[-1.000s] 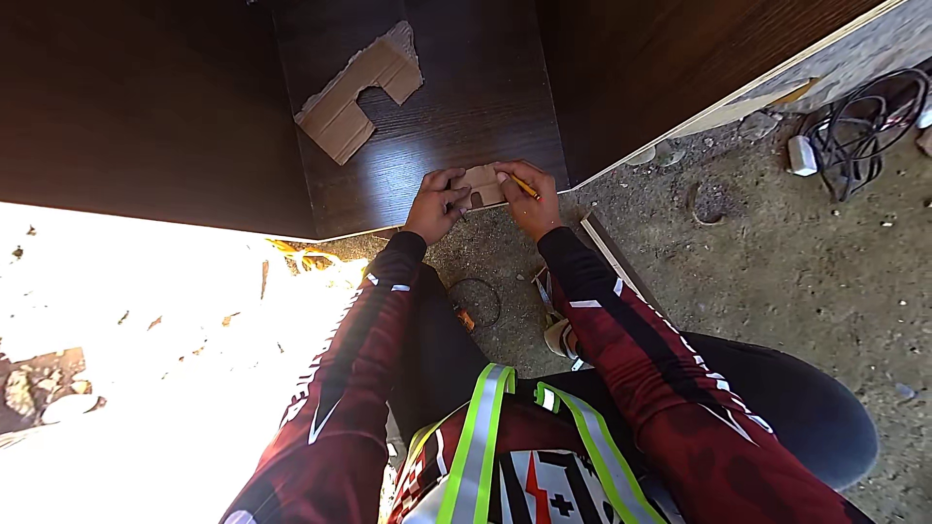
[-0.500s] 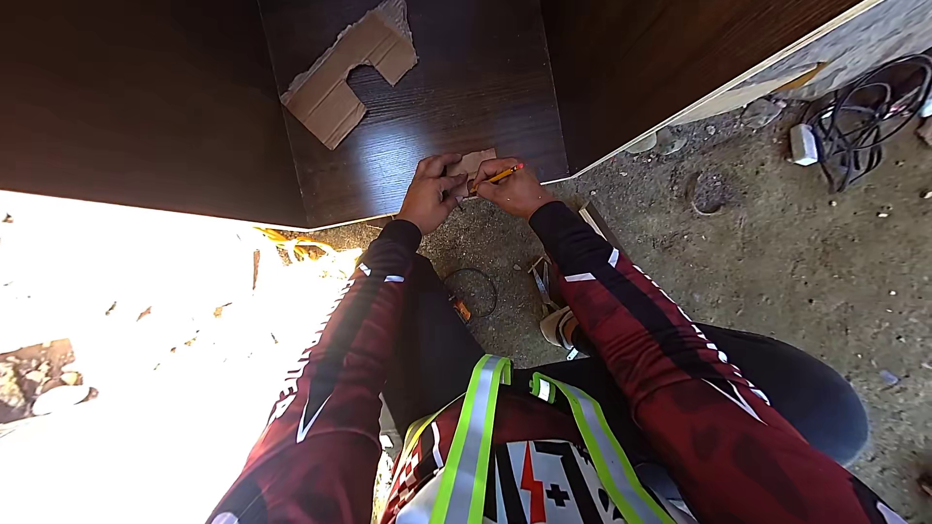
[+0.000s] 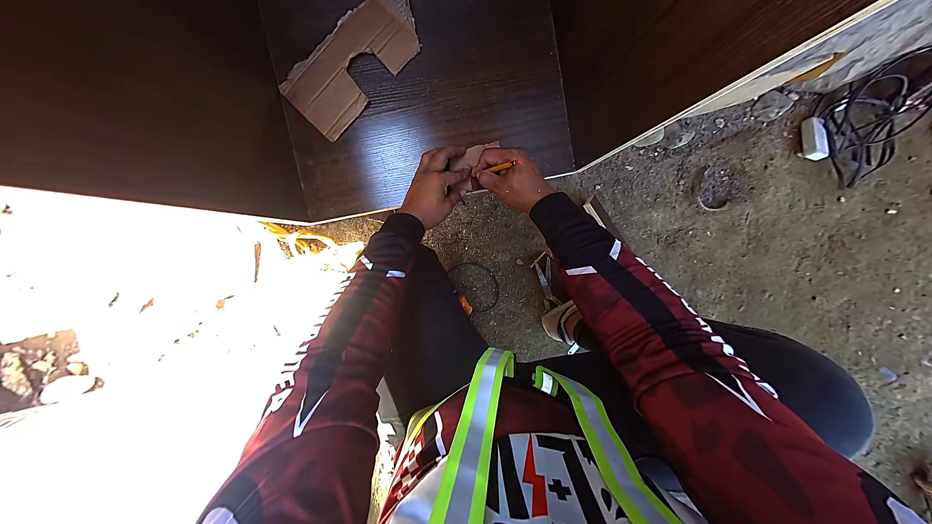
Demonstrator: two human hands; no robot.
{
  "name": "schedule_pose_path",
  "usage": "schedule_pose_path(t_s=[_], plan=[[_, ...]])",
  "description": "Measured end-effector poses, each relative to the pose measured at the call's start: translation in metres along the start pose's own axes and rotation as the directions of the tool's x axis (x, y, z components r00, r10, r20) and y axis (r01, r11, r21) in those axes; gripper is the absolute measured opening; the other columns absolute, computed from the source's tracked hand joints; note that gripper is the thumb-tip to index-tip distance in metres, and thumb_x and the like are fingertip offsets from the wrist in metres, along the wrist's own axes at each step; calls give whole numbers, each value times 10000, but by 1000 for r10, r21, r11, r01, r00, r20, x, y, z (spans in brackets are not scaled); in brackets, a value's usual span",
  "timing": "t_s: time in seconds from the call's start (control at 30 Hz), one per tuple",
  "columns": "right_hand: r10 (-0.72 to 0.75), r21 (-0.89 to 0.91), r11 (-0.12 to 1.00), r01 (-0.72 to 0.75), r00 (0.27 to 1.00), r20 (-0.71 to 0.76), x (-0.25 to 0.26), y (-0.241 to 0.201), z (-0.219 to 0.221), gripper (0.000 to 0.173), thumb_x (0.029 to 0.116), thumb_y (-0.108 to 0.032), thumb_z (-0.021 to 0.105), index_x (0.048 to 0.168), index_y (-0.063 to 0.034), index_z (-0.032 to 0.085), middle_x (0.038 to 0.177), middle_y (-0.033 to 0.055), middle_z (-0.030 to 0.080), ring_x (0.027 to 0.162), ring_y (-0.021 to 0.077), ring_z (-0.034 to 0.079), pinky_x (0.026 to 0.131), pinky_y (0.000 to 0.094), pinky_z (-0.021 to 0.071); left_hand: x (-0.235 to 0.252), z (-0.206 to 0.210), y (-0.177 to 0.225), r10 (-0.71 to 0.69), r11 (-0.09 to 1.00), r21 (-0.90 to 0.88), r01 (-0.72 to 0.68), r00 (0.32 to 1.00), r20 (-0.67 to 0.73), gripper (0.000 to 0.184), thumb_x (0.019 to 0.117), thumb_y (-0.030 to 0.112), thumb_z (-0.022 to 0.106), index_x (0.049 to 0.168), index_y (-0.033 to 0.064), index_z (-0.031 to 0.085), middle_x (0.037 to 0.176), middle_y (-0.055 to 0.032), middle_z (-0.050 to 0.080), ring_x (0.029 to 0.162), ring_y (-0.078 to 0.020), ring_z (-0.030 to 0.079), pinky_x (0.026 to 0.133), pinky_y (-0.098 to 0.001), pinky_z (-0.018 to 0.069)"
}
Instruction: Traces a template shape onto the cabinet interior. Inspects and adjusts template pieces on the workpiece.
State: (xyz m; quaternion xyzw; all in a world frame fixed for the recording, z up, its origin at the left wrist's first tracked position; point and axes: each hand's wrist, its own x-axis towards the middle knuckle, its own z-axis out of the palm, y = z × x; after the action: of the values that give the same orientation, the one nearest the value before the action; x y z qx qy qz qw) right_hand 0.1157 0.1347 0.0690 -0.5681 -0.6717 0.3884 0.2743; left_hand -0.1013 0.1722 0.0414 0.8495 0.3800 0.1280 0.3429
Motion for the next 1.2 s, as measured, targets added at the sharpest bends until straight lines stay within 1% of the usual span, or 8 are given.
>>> schedule_pose_path(t_s=[0.1,0.3,0.4,0.53,0.6,0.8,1.0,1.2], plan=[[-14,-76,997,16,1000,22,5,-4,-4,138,949,-151,596,858,-84,674,811,53,656,755,145,623,709,371,506,1,-2,1,-8,1000,-9,8,1000,10,316,971,182,677,1280,164,740,1594,-42,437,1512,-266,314,1250,-431,277],[123,-246,966,-82,980,158,20,-27,-13,190,953,-202,595,805,-83,597,715,80,588,683,228,597,640,463,472,1,-2,1,-9,1000,10,9,1000,7,294,948,173,694,1235,161,758,1574,-50,461,1499,-269,337,1244,-436,293],[197,-318,941,-116,951,238,31,-36,-13,195,945,-192,596,778,-92,571,722,85,570,696,246,583,635,473,453,0,-2,2,-9,1000,5,9,1000,2,262,941,166,702,1193,155,773,1568,-53,466,1499,-265,336,1246,-429,288],[238,-353,928,-119,918,318,40,-39,-14,204,947,-202,625,776,-97,589,720,79,573,679,239,581,626,469,459,2,-1,0,4,1000,17,-4,1000,-1,248,950,186,701,1185,156,774,1563,-65,469,1500,-271,333,1249,-429,283],[242,-344,931,-124,915,322,42,-38,-15,214,931,-205,637,752,-101,583,698,71,556,668,235,560,613,469,436,2,-1,-1,4,1000,17,-4,1000,-1,244,952,189,700,1182,153,773,1564,-66,467,1504,-271,326,1250,-429,279],[206,-331,939,-93,923,326,40,-34,-16,257,940,-216,625,714,-110,564,672,60,557,655,217,572,616,452,441,2,0,-1,9,1000,20,-9,1000,-6,257,955,191,692,1197,161,771,1566,-60,466,1498,-275,335,1248,-431,282],[231,-356,930,-97,905,356,40,-45,-19,239,950,-190,630,732,-115,564,689,60,541,667,223,550,620,454,431,3,-1,-1,11,1000,17,-11,1000,2,248,959,185,685,1188,152,772,1574,-57,456,1505,-273,320,1249,-426,276],[133,-377,926,-5,940,315,44,-39,-20,171,954,-180,589,809,-89,580,747,78,559,730,231,568,676,447,441,3,-2,-1,14,999,32,-15,1000,13,260,963,189,681,1205,138,765,1579,-71,451,1511,-287,312,1251,-433,269]])
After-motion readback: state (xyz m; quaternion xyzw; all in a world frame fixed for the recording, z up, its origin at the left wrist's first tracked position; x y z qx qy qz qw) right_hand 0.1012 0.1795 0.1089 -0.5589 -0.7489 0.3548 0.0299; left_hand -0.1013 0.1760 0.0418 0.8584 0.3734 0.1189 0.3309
